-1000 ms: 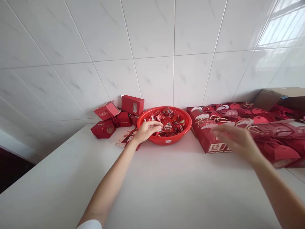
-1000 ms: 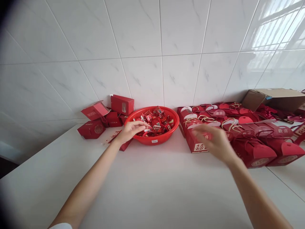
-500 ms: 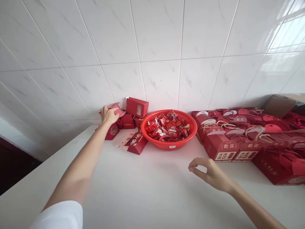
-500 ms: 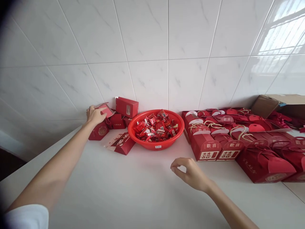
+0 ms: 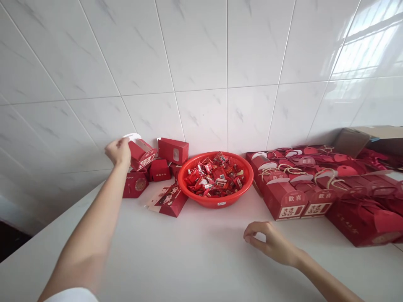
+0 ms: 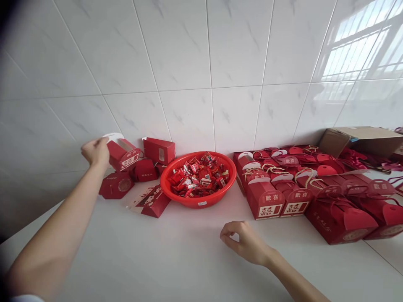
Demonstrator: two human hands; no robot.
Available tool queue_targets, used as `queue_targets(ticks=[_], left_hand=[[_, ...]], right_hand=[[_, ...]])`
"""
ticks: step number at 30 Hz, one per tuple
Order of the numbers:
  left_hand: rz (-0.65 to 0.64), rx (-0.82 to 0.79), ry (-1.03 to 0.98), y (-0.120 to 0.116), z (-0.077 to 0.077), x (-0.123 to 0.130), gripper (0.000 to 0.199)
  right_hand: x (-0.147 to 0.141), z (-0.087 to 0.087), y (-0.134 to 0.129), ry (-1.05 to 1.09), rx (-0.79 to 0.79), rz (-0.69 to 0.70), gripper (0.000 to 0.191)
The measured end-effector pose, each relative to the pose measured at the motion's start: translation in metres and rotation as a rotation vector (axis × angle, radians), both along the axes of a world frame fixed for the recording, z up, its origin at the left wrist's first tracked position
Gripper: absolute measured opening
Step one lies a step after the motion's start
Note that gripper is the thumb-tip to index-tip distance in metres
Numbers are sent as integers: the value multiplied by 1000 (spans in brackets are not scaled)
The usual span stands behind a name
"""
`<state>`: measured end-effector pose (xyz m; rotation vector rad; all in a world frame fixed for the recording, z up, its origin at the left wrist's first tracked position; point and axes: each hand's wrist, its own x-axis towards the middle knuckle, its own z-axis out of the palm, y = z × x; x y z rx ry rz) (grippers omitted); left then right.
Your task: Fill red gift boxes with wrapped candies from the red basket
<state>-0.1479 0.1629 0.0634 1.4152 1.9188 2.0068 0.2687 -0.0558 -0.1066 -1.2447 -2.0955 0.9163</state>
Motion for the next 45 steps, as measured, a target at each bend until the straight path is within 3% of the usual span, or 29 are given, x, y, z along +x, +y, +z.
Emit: queue_targets(ticks=[2, 4, 6, 9, 13, 15, 18, 21, 25, 29, 35, 40, 45], left_hand=[[25, 84, -199, -18, 11, 14, 24], [-123, 179, -357, -43, 16, 34, 26], [-341, 162, -385, -70, 13, 56, 28], [-616, -94, -309, -111, -4, 90, 41], [-909, -306, -47, -157, -34, 134, 40], [-1030, -346, -4, -173, -47, 152, 35], [-1102, -327, 14, -190, -63, 168, 27], [-1125, -359, 24, -196, -75, 171, 30], [-1161, -521, 10, -189, -86, 160, 43], [-1266, -666, 28, -169, -95, 144, 60], [-1408, -766, 77, -149, -106, 128, 60], [-1395, -898, 101, -148, -103, 118, 60], [-1459, -1044, 142, -148, -92, 110, 62]], right_hand=[[-1, -1, 1, 9, -10, 11, 24], [-2, -2, 1, 27, -11, 9, 25], [-4, 2, 1, 61, 8, -9, 27], [-6, 17, -1, 156, 87, -51, 28], [-13, 56, -7, 254, 313, -62, 26], [-18, 77, -10, 239, 393, 24, 26], [-27, 99, -12, 135, 400, 223, 30], [-32, 108, -12, -73, 375, 330, 33], [-24, 109, -6, -306, 267, 266, 30], [-2, 108, 7, -328, 88, 229, 10], [20, 97, 28, -423, -53, 134, 21], [19, 81, 37, -497, -150, 152, 16], [11, 77, 38, -465, -170, 224, 15]])
